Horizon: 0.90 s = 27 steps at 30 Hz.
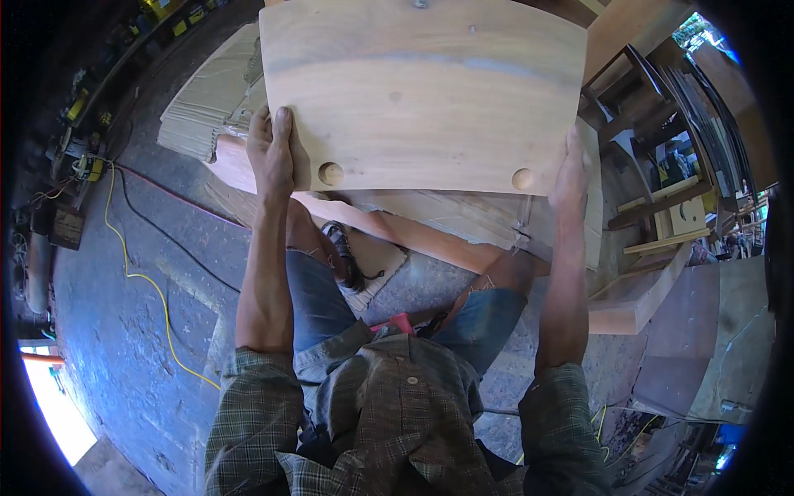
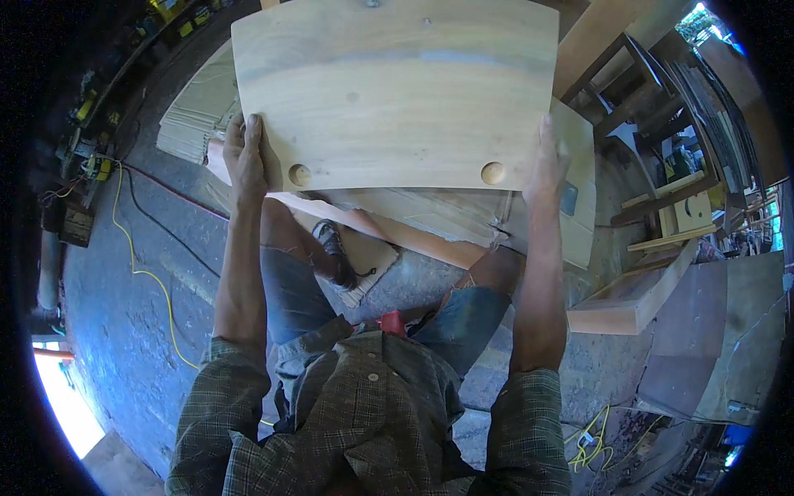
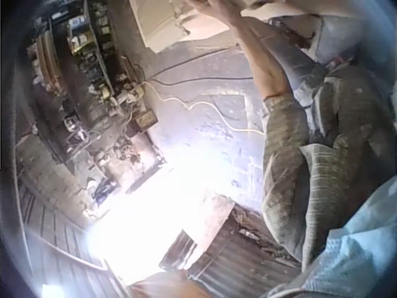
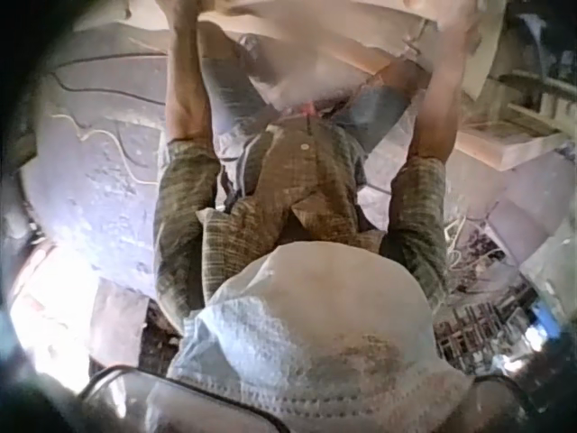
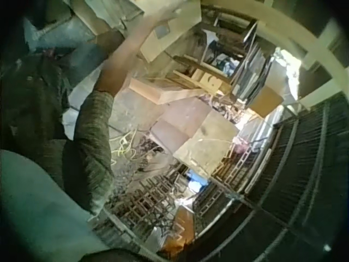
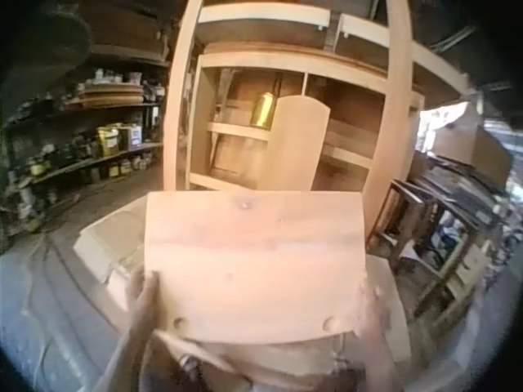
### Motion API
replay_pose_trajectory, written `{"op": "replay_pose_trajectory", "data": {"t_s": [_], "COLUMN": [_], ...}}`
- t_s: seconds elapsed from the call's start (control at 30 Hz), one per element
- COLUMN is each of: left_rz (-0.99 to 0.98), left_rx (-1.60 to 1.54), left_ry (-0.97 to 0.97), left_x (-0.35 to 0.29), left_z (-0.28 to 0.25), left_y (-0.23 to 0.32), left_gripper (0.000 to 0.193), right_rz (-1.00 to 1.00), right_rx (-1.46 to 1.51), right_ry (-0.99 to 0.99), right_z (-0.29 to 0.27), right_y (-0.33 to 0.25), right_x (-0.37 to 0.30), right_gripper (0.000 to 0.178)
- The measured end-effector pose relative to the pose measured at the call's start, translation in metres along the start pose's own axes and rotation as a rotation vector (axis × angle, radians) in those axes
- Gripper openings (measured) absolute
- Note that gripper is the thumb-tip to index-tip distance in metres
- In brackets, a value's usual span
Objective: The person sits on the floor and sands a light-colored wooden board using a sanding block. They work on the flat surfaces and edges of the board, which is placed on a cardboard box between their legs. The person flips the board over to sand the other side and continues the process.
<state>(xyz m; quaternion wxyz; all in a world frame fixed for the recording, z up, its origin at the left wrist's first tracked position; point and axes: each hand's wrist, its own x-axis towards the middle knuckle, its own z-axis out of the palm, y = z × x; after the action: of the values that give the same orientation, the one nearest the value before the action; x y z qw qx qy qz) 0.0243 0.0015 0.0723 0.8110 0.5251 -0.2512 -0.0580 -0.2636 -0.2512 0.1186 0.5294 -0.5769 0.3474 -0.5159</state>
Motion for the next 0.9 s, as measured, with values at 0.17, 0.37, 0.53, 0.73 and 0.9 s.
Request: {"op": "replay_pose_trajectory", "data": {"t_s": [0.17, 0.37, 0.53, 0.73, 0.9], "left_rz": [-0.032, -0.004, -0.013, -0.017, -0.006], "left_rx": [-0.006, 0.040, -0.139, -0.189, -0.196], "left_ry": [-0.133, -0.057, 0.037, 0.076, 0.040], "left_x": [0.021, 0.047, 0.063, 0.047, 0.043], "left_z": [-0.007, -0.018, -0.022, -0.021, -0.012], "left_y": [0.008, -0.013, -0.033, -0.028, -0.013], "left_gripper": [0.042, 0.037, 0.047, 0.079, 0.081], "right_rz": [0.003, -0.196, -0.313, -0.328, -0.295], "right_rx": [0.331, 0.199, -0.005, -0.117, -0.261], "right_ry": [0.108, 0.115, 0.076, -0.056, -0.084], "right_z": [0.002, 0.012, 0.018, 0.018, 0.010], "right_y": [0.023, 0.037, 0.048, 0.032, 0.048], "right_x": [-0.014, -0.038, -0.050, -0.074, -0.067], "right_gripper": [0.049, 0.048, 0.052, 0.061, 0.063]}}
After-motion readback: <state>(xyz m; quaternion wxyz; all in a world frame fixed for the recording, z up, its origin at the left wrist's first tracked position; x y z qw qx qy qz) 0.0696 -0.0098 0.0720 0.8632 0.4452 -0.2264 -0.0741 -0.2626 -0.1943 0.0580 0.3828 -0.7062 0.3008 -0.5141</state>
